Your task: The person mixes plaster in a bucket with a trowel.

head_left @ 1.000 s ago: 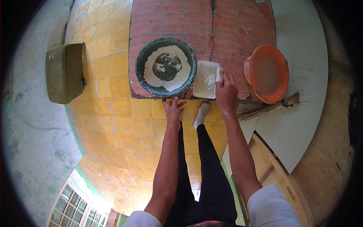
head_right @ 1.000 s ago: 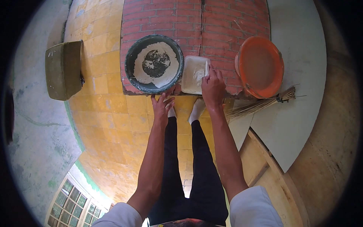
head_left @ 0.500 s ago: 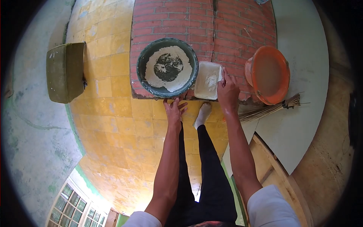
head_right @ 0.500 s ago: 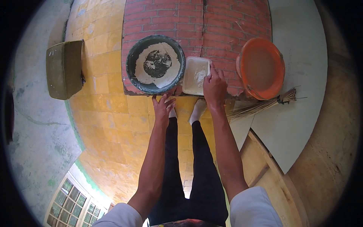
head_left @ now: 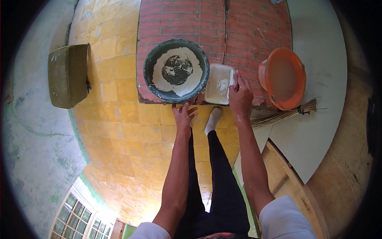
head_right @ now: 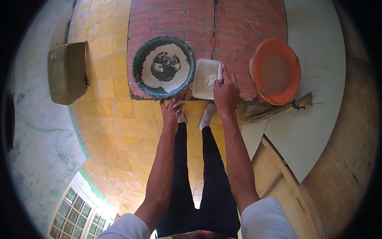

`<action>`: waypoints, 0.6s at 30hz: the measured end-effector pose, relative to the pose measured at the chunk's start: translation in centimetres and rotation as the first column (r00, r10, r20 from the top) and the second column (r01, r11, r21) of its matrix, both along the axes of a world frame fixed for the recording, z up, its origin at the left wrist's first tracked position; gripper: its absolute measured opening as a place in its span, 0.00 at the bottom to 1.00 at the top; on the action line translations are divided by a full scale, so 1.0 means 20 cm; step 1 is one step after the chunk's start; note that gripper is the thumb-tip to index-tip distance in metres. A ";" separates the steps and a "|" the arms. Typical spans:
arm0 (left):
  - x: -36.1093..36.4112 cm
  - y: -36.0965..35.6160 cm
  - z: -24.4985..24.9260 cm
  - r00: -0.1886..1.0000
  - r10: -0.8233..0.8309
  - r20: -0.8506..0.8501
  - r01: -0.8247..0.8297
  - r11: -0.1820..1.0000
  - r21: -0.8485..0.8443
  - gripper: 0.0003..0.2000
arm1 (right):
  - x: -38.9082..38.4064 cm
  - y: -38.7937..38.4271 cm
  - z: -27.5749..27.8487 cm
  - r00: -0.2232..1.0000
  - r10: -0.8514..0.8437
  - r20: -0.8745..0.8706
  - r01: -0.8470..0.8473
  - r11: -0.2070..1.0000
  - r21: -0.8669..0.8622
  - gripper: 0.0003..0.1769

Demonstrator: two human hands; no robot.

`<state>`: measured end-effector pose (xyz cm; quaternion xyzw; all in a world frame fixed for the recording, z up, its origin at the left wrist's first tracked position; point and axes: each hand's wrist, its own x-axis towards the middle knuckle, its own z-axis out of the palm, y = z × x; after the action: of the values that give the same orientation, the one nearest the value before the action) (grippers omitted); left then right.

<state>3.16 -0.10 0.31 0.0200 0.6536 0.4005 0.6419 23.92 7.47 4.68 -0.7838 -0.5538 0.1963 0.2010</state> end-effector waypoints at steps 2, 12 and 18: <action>0.00 -0.01 -0.01 1.000 0.003 0.003 -0.003 1.000 -0.001 0.36 | -0.02 -0.01 0.03 1.000 0.010 -0.003 -0.010 1.000 -0.025 0.29; 0.00 0.01 0.01 1.000 0.000 0.006 0.000 1.000 -0.002 0.39 | -0.03 0.01 0.04 1.000 0.026 -0.014 -0.027 0.998 -0.053 0.26; -0.02 0.01 -0.01 1.000 0.005 -0.003 -0.005 1.000 0.010 0.39 | 0.07 0.23 0.14 0.982 0.070 -0.175 -0.128 0.929 -0.348 0.18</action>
<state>2.71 0.03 0.09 0.0218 0.6525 0.4054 0.6399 25.35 11.99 7.46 -0.7602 -0.5297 0.3656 0.0884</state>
